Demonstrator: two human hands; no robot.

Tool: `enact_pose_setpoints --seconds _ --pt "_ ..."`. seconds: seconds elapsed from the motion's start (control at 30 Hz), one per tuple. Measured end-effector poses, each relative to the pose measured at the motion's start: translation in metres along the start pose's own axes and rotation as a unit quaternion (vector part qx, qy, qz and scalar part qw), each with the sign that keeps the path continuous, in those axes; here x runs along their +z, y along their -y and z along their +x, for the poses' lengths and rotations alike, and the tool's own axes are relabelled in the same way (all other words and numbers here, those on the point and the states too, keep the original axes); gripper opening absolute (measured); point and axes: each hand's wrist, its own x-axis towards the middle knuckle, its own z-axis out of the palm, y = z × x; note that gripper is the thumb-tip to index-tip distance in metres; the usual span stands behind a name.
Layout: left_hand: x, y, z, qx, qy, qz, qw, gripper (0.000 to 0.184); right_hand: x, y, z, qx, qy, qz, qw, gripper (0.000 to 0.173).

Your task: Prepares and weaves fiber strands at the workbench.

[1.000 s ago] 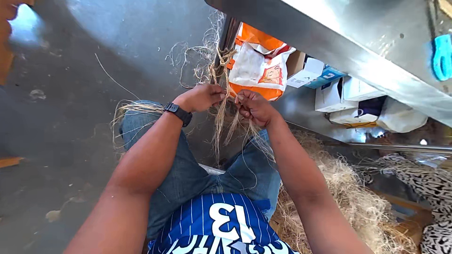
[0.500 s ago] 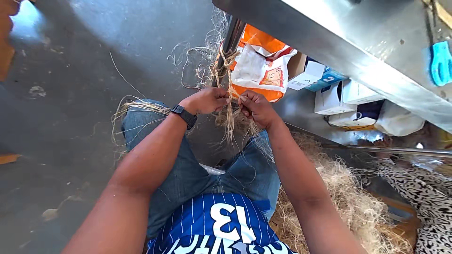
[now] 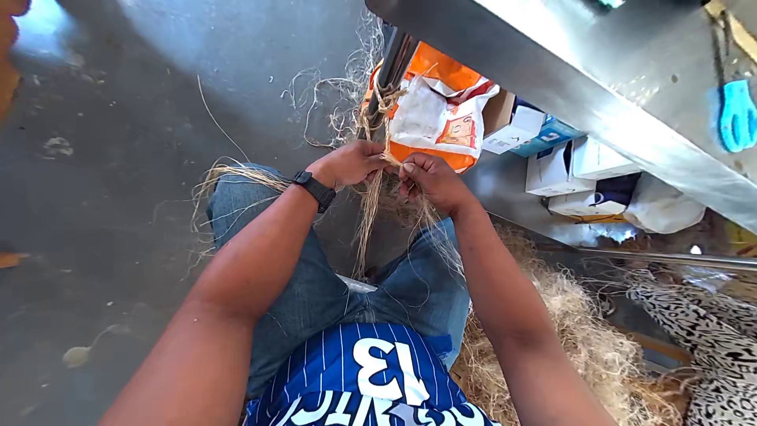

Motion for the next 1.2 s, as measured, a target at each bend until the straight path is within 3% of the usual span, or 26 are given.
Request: enact_pose_setpoints --seconds 0.2,0.3,0.37,0.43,0.57,0.73,1.03,1.2 --pt "-0.001 0.004 0.004 0.048 -0.008 0.011 0.999 0.023 -0.003 0.004 -0.001 -0.026 -0.031 0.036 0.999 0.026" --pt "0.002 0.006 0.005 0.042 -0.038 0.037 0.998 0.026 0.005 0.009 -0.009 -0.027 -0.135 0.019 0.99 0.028" --pt "0.003 0.006 0.005 0.04 -0.048 0.051 0.997 0.029 0.018 0.01 -0.022 -0.07 -0.22 0.014 0.973 0.028" --pt "0.004 0.006 0.005 0.038 -0.052 0.058 0.996 0.031 0.038 0.008 -0.036 -0.104 -0.251 0.017 0.962 0.025" --pt "0.005 0.005 0.007 0.041 -0.046 0.048 0.997 0.028 0.063 -0.005 -0.04 -0.041 -0.171 -0.004 0.984 0.027" --pt "0.008 0.004 0.005 0.053 -0.045 0.028 0.997 0.028 0.071 -0.003 -0.017 -0.002 -0.089 0.175 0.98 0.022" --pt "0.006 0.005 0.0 0.057 -0.019 -0.108 0.992 0.024 0.059 -0.008 -0.022 -0.056 -0.122 0.139 0.981 0.023" --pt "0.011 0.006 0.003 0.083 -0.034 -0.096 0.991 0.024 0.058 -0.016 -0.022 -0.071 -0.128 0.165 0.975 0.023"
